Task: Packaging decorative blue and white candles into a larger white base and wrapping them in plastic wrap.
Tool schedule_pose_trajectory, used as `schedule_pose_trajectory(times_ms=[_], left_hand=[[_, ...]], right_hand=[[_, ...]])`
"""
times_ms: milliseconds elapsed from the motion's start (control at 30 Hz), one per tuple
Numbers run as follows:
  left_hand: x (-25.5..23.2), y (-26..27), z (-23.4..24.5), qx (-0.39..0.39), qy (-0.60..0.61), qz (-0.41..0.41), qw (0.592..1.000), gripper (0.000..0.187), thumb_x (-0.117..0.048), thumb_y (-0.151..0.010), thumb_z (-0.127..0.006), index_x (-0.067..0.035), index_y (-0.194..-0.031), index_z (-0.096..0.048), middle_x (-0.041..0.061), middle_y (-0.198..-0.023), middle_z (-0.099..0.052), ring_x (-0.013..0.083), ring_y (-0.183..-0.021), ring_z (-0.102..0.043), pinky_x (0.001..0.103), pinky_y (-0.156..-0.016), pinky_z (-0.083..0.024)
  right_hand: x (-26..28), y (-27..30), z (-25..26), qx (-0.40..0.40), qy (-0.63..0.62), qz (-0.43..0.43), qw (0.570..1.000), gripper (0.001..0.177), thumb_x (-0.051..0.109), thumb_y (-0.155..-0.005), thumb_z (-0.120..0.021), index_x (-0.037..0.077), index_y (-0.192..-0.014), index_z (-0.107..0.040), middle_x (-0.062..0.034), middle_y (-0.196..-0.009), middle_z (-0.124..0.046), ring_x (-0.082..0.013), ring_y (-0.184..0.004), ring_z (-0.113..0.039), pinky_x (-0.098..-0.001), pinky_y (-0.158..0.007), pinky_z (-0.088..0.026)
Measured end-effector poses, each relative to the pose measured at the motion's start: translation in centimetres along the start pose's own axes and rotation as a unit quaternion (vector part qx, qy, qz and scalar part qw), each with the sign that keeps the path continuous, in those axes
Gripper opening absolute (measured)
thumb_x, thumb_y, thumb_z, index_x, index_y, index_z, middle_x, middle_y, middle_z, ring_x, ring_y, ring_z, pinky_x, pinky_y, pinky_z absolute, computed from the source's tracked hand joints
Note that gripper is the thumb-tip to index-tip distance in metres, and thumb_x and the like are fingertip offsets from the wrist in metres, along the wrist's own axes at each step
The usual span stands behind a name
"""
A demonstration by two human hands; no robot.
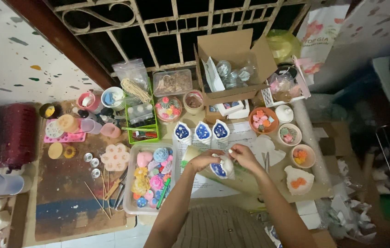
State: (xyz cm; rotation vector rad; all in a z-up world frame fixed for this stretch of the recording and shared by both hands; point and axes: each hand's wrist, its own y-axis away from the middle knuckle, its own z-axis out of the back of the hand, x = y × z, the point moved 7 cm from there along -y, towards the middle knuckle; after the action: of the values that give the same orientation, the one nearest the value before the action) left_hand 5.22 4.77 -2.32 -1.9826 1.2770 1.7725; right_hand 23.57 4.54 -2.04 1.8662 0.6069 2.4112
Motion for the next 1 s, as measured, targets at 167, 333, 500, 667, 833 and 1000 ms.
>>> schedule_pose_trajectory(times_ms=[167,333,500,667,833,1000], left_hand=[[0.1,-0.1,-0.3,-0.011,0.015,0.011,1.000,0.059,-0.025,-0.078,-0.073,-0.003,-0.131,-0.063,0.013,-0.120,-0.067,0.0203,-0.109,-0.064,0.030,-0.094,-0.051],[-3.5,0.9,-1.2,-0.013,0.010,-0.025,1.000,0.049,-0.023,-0.080,-0.073,-0.008,-0.124,-0.058,0.012,-0.112,-0.064,0.0185,-0.104,-0.061,0.030,-0.087,-0.050],[-6.1,1.6,-2.0,0.000,0.034,-0.061,0.998,0.060,-0.019,-0.078,-0.068,-0.010,-0.135,-0.053,0.006,-0.120,-0.062,0.0172,-0.109,-0.062,0.034,-0.095,-0.051],[-5.2,1.0,-2.0,0.053,0.089,-0.079,0.991,0.050,-0.019,-0.085,-0.066,0.003,-0.130,-0.064,0.010,-0.122,-0.070,0.0213,-0.113,-0.067,0.036,-0.102,-0.053],[-2.1,-1.2,-0.2,0.003,0.139,-0.014,0.990,0.043,-0.024,-0.087,-0.067,-0.001,-0.124,-0.068,0.009,-0.112,-0.074,0.0193,-0.102,-0.071,0.033,-0.090,-0.059],[-0.3,-2.5,0.7,-0.081,0.161,0.053,0.982,0.028,-0.033,-0.092,-0.067,-0.006,-0.101,-0.069,0.003,-0.088,-0.071,0.0127,-0.074,-0.071,0.030,-0.066,-0.058]], right_hand=[[-1.0,0.9,-1.6,-0.035,-0.067,-0.088,0.993,0.014,0.016,-0.097,-0.062,0.004,-0.094,-0.069,-0.0030,-0.077,-0.068,-0.0114,-0.065,-0.061,-0.0290,-0.057,-0.050],[-0.6,2.4,-2.3,-0.048,-0.135,-0.120,0.982,0.011,0.017,-0.096,-0.062,0.008,-0.093,-0.067,-0.0020,-0.067,-0.057,-0.0124,-0.053,-0.049,-0.0307,-0.046,-0.037],[-1.6,2.4,-2.5,0.030,-0.225,-0.224,0.948,0.015,0.017,-0.086,-0.067,0.010,-0.096,-0.077,0.0018,-0.071,-0.062,-0.0083,-0.057,-0.052,-0.0261,-0.050,-0.038],[-4.3,1.3,-2.1,0.025,-0.222,-0.227,0.948,0.019,0.021,-0.088,-0.073,0.005,-0.099,-0.075,0.0018,-0.074,-0.062,-0.0081,-0.059,-0.052,-0.0248,-0.050,-0.037],[-7.7,5.6,7.4,-0.157,-0.105,-0.185,0.965,0.020,0.019,-0.082,-0.071,0.006,-0.097,-0.072,-0.0036,-0.074,-0.070,-0.0136,-0.060,-0.059,-0.0304,-0.051,-0.044],[-21.3,14.7,11.2,-0.137,0.449,-0.240,0.850,0.038,0.043,-0.083,-0.072,0.006,-0.089,-0.078,-0.0219,-0.087,-0.074,-0.0392,-0.085,-0.073,-0.0496,-0.075,-0.058]])
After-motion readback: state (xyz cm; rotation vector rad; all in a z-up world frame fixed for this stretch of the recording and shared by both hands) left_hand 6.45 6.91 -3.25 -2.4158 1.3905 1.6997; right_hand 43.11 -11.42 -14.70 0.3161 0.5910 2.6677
